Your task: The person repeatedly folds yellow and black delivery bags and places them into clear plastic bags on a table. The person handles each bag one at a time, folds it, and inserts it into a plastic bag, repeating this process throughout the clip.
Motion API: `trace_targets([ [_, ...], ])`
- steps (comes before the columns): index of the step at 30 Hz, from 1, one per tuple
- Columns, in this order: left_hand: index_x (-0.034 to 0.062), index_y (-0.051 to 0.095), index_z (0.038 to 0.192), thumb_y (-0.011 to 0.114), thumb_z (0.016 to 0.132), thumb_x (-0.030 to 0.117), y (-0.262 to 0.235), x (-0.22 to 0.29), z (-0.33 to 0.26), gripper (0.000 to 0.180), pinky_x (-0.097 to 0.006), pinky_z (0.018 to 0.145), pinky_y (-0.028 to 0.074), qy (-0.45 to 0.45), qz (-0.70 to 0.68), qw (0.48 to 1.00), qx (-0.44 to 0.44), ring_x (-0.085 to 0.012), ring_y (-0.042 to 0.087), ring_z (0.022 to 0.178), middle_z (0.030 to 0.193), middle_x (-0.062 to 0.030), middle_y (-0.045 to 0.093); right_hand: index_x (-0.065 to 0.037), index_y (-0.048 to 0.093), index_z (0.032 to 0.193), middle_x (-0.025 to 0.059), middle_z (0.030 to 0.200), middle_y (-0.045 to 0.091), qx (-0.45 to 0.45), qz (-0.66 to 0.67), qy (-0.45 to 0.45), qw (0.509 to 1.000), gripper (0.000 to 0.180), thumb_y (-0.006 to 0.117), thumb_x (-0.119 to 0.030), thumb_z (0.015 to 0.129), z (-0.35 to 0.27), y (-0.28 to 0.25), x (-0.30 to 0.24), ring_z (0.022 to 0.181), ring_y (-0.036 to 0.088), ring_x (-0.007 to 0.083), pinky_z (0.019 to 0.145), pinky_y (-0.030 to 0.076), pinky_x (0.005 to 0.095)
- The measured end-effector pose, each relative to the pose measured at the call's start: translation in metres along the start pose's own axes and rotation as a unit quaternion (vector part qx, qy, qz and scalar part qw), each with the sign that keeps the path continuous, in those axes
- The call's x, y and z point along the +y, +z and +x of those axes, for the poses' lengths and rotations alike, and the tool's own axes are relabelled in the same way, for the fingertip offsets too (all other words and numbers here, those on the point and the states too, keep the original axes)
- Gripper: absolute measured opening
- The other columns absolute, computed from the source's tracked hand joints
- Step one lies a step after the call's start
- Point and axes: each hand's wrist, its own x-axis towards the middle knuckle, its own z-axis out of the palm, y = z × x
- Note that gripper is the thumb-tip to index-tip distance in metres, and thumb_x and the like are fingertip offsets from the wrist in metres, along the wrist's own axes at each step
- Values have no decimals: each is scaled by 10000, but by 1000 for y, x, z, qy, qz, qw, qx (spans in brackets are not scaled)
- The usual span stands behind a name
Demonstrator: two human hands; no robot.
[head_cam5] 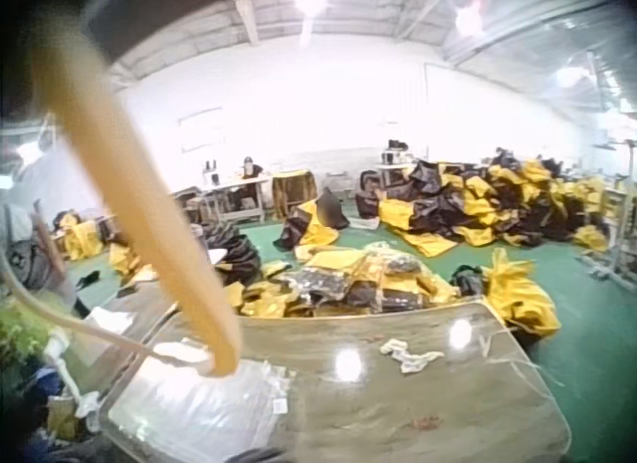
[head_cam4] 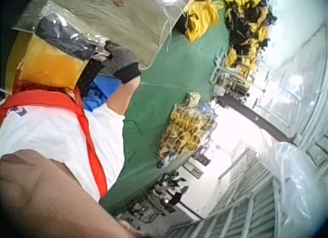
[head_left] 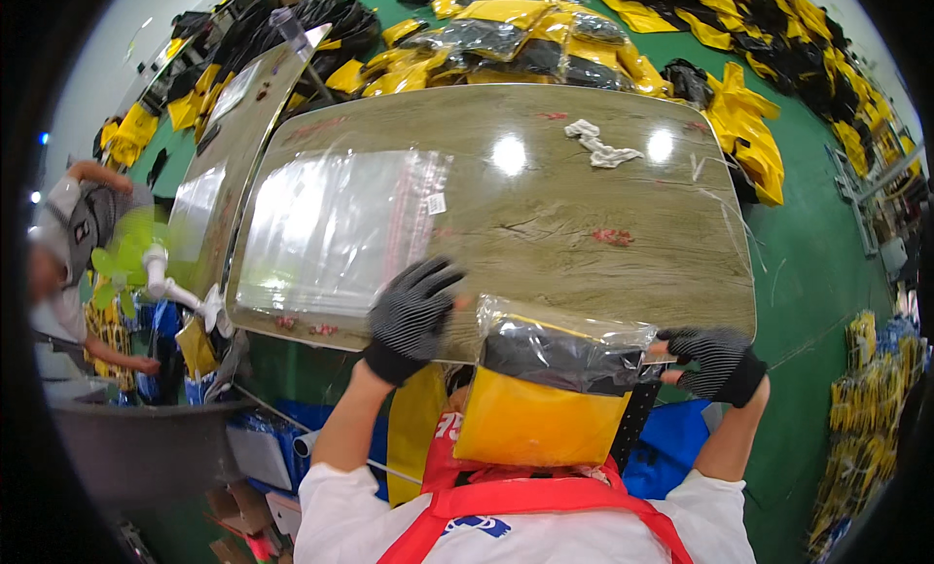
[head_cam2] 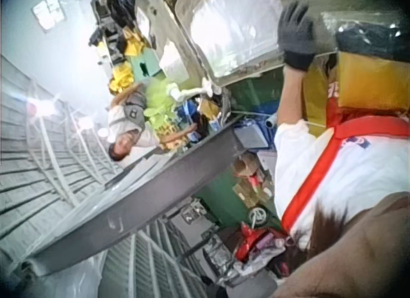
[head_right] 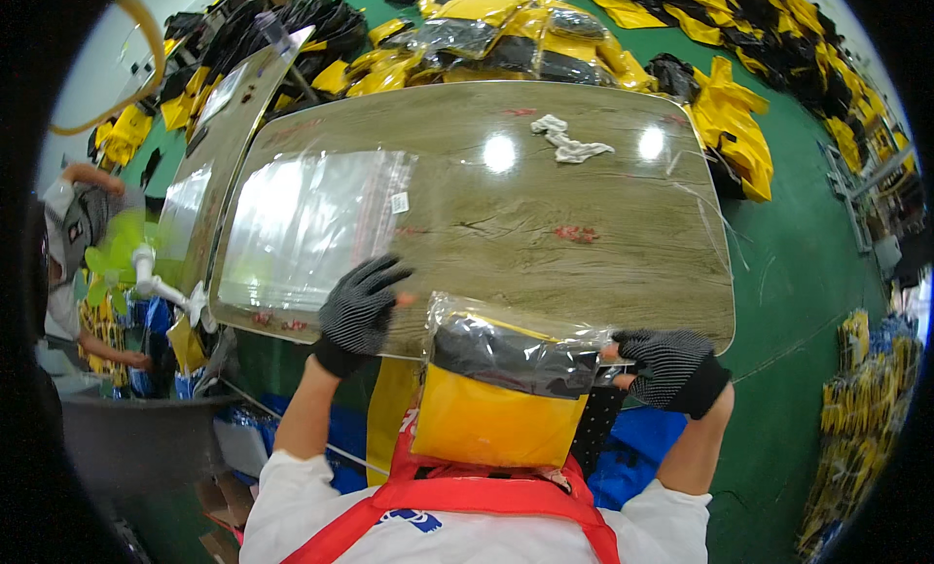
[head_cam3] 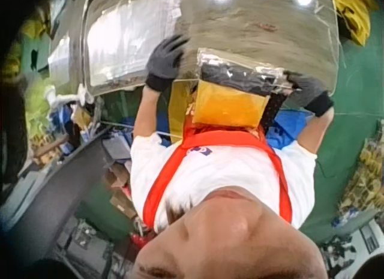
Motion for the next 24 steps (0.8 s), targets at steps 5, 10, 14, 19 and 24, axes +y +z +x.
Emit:
trace_targets([
  [5,54,538,1124,615,760,288,73,73,22,440,-456,982,338,64,-53,997,9,-351,474,1117,1175,-185,519,-71,562,1147,191,1101,565,287,16,-133,949,465,643,-297,749,83,55,-45,1032,520,357,904,404,395],
  [10,68,548,1093,615,774,330,77,52,-35,419,-499,956,341,24,-18,999,38,-377,465,1093,1149,-192,518,-40,313,1350,224,1264,454,166,70,34,983,815,732,-274,691,36,123,10,1120,483,356,938,399,424],
  [14,33,561,1009,554,824,193,60,-117,-57,244,-410,768,457,-259,9,963,76,-355,561,847,930,-172,598,-10,299,1354,129,1219,516,48,538,124,832,919,817,-83,599,32,123,59,1055,514,205,869,452,317],
  [19,72,571,1096,621,736,188,-36,-298,-63,381,-384,896,429,-449,218,835,233,-314,548,1024,1095,-157,590,0,530,1176,88,1081,608,-136,468,69,870,623,808,-152,639,63,85,-20,1009,531,157,880,433,313],
  [24,139,589,1050,668,647,439,-58,-348,-45,509,-378,885,439,-600,178,777,60,-295,558,1009,1084,-92,606,-24,581,1060,45,1019,606,27,471,-2,882,361,677,-142,732,127,-15,14,933,563,148,801,478,312],
])
